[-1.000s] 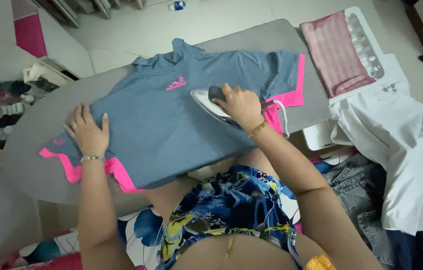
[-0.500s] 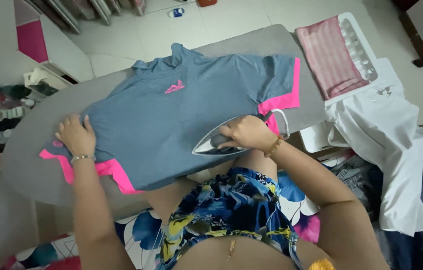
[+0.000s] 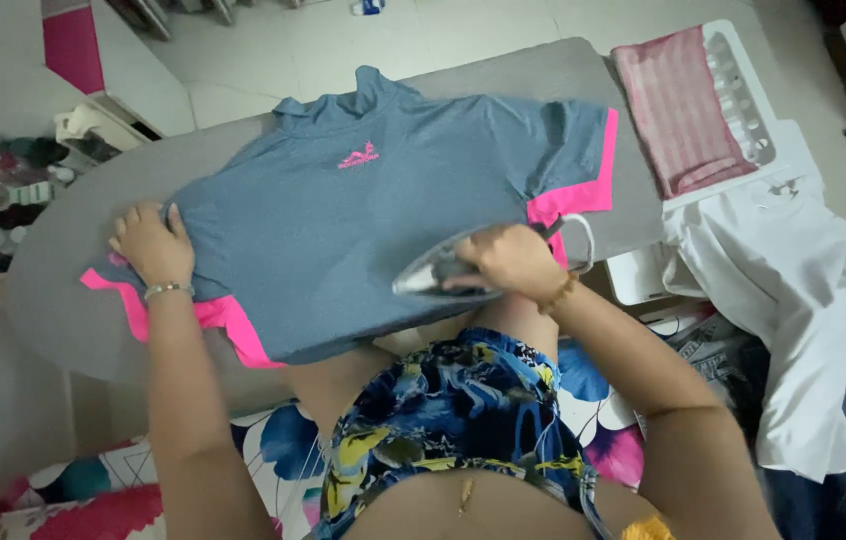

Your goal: The person removes a shirt from a hanger, spreads it out on an ironing board, and irons it to remove wrinkles.

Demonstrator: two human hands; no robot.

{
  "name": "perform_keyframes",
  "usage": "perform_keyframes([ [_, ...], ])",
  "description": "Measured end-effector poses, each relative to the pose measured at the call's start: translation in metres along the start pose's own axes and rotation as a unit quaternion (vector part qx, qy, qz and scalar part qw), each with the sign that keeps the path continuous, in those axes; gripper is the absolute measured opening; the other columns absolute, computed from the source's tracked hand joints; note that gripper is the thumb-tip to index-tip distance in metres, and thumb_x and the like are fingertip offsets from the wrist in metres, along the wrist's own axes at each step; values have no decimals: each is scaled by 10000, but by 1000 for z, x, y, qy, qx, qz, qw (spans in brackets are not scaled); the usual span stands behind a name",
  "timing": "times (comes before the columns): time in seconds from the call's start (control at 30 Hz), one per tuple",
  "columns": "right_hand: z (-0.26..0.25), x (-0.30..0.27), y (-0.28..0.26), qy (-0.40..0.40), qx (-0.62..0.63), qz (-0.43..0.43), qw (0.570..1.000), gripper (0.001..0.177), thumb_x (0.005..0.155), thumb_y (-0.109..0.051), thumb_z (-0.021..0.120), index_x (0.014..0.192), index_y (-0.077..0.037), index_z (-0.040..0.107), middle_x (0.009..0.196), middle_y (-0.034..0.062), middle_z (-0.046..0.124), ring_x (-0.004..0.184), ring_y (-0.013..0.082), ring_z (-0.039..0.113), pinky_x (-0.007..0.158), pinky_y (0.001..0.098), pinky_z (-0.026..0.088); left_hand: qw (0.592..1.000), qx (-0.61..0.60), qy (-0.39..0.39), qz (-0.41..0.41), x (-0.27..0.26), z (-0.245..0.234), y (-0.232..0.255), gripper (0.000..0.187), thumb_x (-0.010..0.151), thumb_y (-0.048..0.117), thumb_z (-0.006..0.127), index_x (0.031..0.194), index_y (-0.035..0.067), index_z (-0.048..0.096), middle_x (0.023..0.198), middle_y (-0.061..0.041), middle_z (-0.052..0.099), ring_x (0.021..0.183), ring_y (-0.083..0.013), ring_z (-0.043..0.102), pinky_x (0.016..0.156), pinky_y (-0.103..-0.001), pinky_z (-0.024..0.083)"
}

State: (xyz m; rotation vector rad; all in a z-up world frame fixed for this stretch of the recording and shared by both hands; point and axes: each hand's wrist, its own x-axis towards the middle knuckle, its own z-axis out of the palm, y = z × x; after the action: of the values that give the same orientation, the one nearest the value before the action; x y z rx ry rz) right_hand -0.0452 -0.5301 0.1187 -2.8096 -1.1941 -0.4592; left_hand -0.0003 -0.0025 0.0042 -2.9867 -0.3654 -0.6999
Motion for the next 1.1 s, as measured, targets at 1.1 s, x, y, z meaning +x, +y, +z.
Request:
perform_keyframes([
  [1.1, -23, -79, -8, -23, -71, 404, 911, 463, 923, -542, 672, 871, -88, 604, 651, 93, 670, 511, 299, 648, 471, 389, 492, 1000, -15, -8, -12, -3, -3, 5, 250, 1096, 222, 622, 1108, -4, 729, 1074, -218, 688, 998, -400, 549, 907, -540, 358],
])
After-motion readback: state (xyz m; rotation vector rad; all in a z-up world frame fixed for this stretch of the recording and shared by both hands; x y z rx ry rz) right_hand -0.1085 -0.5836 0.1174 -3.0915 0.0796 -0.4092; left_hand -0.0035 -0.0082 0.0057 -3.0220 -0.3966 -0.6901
